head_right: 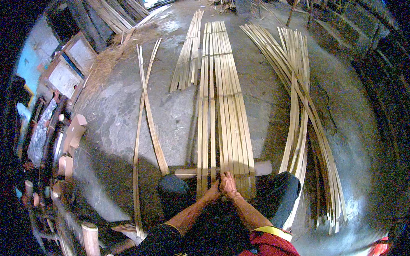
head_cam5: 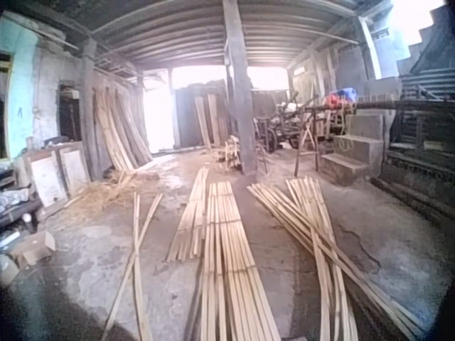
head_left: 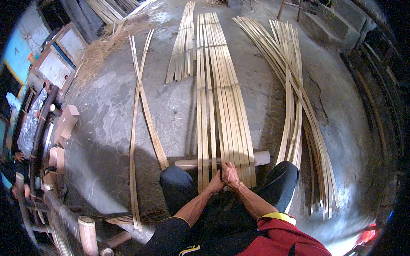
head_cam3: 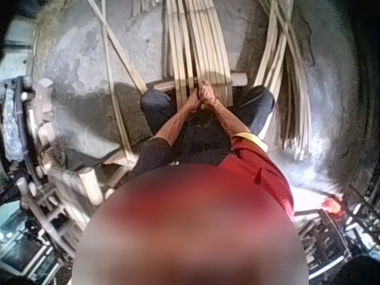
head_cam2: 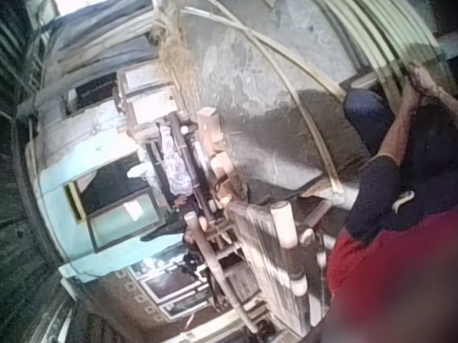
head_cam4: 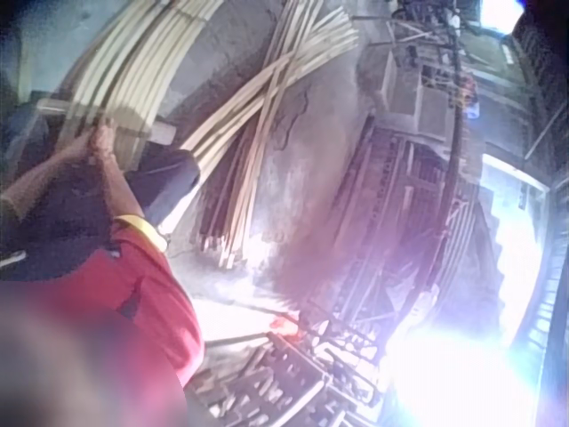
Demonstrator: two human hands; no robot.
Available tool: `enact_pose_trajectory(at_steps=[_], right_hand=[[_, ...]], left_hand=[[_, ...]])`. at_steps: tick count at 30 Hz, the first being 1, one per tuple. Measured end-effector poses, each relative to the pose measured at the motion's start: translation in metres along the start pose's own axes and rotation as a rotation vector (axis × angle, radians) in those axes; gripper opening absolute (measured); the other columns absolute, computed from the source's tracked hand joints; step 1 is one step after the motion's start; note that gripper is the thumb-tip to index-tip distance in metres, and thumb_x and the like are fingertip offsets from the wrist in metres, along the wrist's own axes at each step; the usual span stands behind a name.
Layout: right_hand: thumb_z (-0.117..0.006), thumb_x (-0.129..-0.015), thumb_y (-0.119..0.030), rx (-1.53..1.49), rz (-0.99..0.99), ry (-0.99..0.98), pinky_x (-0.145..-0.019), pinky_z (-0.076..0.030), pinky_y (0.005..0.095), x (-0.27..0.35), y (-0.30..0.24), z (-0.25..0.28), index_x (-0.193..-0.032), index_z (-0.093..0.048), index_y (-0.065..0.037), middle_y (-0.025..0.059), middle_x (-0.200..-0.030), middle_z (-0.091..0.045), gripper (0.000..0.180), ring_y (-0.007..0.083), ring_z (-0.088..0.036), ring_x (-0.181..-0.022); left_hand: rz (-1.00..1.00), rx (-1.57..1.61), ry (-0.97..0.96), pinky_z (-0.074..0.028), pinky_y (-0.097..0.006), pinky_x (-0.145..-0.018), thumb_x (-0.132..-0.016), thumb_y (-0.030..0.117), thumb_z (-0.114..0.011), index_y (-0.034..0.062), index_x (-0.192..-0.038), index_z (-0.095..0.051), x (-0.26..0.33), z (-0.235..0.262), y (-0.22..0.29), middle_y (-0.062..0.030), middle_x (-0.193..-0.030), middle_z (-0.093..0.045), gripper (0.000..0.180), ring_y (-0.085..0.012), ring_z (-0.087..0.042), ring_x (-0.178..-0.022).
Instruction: The person sits on the floor and weaves thin bamboo strips by hand, interlacing them into a flat mat. They repeatedly pick up strips, align them, and press them into place, occasionally adjusting the growing weave.
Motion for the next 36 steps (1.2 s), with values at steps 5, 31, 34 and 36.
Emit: enact_pose_trajectory(at_steps=[5,31,34,36], right_hand=[[-0.049,-0.064,-0.012,0.018,0.022,0.046,-0.077,-0.039,0.0429,-0.002,0.003,0.003,-0.105,-0.049,-0.005,0.0221,-0.099,-0.047,0.042,0.0390,-0.045,-0.091],[-0.051,-0.078,-0.019,-0.859,-0.676,0.098,-0.035,-0.037,0.0237,-0.037,-0.039,0.002,-0.095,-0.049,-0.001,0.0030,-0.058,-0.050,0.024,0.0100,-0.046,-0.043],[-0.047,-0.082,-0.020,-0.826,-0.416,0.277,-0.032,-0.029,0.0210,-0.065,-0.062,0.056,-0.089,-0.048,-0.002,-0.0019,-0.051,-0.040,0.019,0.0066,-0.035,-0.038],[-0.046,-0.083,-0.020,-0.895,-0.276,0.412,-0.032,-0.027,0.0205,-0.064,-0.073,0.093,-0.088,-0.048,-0.002,-0.0035,-0.050,-0.037,0.018,0.0048,-0.032,-0.039]], left_hand=[[-0.133,0.211,-0.052,-0.038,-0.033,-0.084,-0.066,0.029,-0.066,0.0020,-0.121,-0.031,-0.013,-0.005,-0.009,-0.0211,-0.111,-0.047,0.070,-0.0308,-0.045,-0.105],[0.211,-0.154,0.409,-0.043,-0.042,-0.073,-0.066,0.025,-0.057,0.0025,-0.093,-0.051,-0.011,0.051,-0.035,-0.0201,-0.091,-0.056,0.036,-0.0345,-0.053,-0.088],[0.218,-0.221,0.330,-0.042,-0.042,-0.072,-0.064,0.024,-0.058,0.0001,-0.094,-0.050,-0.016,0.048,-0.034,-0.0204,-0.086,-0.056,0.039,-0.0357,-0.054,-0.083],[0.215,-0.221,0.348,-0.041,-0.043,-0.075,-0.063,0.022,-0.058,-0.0011,-0.096,-0.048,-0.015,0.048,-0.028,-0.0217,-0.091,-0.053,0.042,-0.0371,-0.051,-0.087]])
Point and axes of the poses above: each hand's wrist, its own x-axis away from the middle knuckle, its own z-axis out of the back of the hand, y = z × x, the point moved 3 cm from there along -x, towards the middle knuckle
